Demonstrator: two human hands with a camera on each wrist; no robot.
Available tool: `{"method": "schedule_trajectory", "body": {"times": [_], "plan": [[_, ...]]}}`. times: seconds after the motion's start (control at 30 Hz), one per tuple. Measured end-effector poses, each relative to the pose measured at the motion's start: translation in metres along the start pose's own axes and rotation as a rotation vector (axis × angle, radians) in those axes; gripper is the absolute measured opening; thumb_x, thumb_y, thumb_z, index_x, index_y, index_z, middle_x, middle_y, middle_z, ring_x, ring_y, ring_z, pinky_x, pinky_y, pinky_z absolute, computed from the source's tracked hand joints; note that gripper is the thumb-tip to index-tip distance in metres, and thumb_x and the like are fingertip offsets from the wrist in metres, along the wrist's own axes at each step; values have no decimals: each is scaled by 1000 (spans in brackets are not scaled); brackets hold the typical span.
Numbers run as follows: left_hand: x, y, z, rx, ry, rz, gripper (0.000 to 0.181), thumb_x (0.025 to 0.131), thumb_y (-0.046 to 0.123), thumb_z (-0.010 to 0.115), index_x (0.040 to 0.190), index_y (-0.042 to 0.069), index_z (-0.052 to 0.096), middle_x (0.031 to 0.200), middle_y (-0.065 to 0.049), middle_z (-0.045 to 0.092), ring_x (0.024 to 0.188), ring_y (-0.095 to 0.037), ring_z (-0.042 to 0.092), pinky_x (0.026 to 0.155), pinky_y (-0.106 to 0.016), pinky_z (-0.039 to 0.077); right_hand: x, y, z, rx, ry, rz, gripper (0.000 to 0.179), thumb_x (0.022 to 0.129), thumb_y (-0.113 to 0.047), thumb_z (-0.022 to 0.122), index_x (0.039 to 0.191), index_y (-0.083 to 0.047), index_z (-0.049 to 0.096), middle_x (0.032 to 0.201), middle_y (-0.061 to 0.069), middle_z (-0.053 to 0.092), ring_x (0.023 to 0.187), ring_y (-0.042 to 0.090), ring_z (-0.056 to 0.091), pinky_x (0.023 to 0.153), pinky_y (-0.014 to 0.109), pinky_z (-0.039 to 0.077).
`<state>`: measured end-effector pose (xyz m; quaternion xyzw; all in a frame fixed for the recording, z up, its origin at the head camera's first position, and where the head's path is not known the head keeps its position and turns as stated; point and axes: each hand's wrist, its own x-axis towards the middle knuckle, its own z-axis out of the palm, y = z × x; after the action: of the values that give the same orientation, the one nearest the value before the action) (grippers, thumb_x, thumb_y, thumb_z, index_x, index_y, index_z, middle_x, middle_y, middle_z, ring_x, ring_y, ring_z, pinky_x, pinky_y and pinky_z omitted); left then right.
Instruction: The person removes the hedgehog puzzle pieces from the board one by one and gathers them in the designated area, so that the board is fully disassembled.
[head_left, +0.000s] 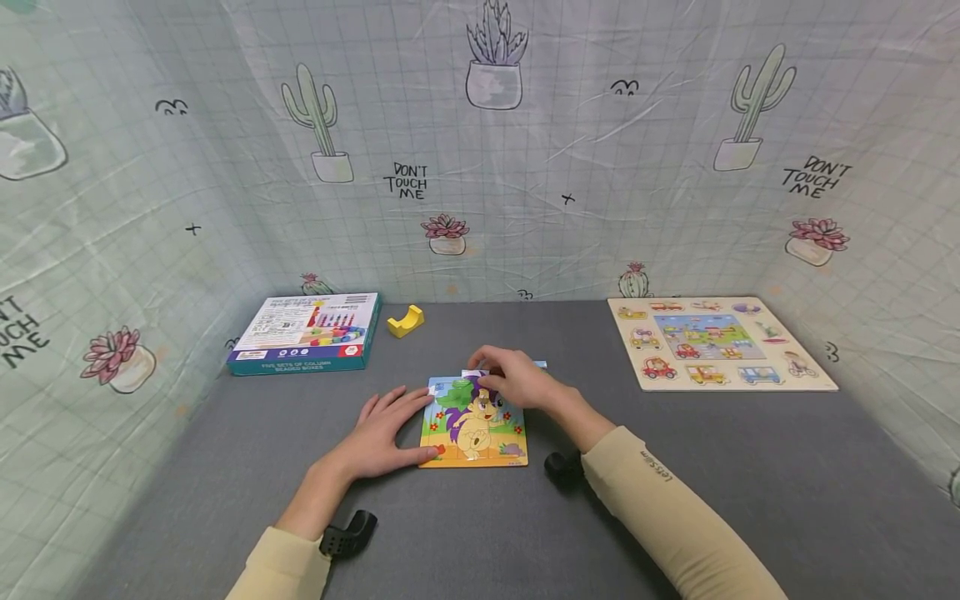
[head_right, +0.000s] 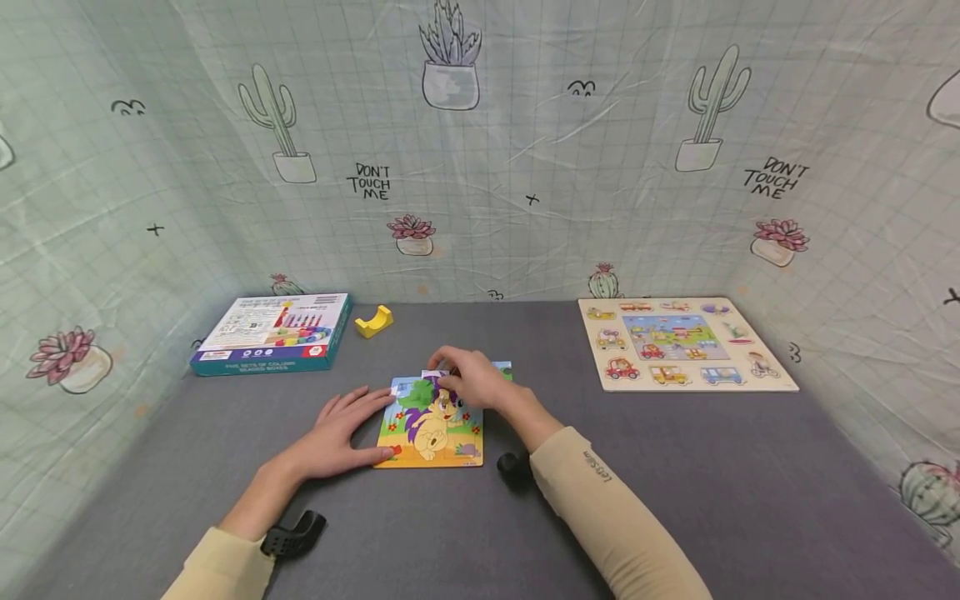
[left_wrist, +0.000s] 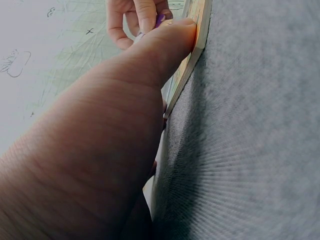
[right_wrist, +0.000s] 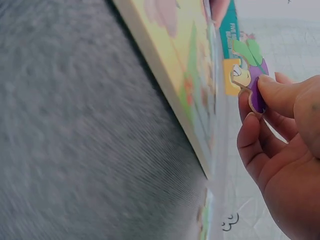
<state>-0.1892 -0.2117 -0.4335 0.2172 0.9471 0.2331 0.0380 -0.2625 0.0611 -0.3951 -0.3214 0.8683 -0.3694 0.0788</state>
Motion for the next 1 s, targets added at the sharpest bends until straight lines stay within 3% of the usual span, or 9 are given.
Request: {"method": "schedule_trajectory", "body": {"times": [0.33, 0.57, 1.0], "plan": [[1, -2, 1, 7, 7, 9, 89, 84, 67, 68, 153, 16, 46, 158, -6, 40, 149, -36, 20, 115, -65, 4, -8, 4, -21, 3, 51, 5, 20, 102, -9, 60, 122, -12, 61, 104, 0, 67, 86, 17, 59, 77, 34, 50], [0, -2, 1, 9, 10, 18, 88, 84, 65, 68, 153, 15, 46, 157, -7, 41, 149, -37, 21, 115, -65, 5, -15, 14, -41, 27, 89, 22, 20, 102, -7, 60, 122, -10, 61, 100, 3, 67, 87, 29, 61, 73, 36, 48], [-1, 0, 0, 6, 9, 10, 90, 83, 67, 68, 153, 16, 46, 158, -5, 40, 149, -36, 20, 115, -64, 4, -30, 30, -69, -11, 144, 60, 19, 101, -4, 60, 120, -8, 62, 97, 5, 66, 84, 27, 58, 73, 38, 47]]}}
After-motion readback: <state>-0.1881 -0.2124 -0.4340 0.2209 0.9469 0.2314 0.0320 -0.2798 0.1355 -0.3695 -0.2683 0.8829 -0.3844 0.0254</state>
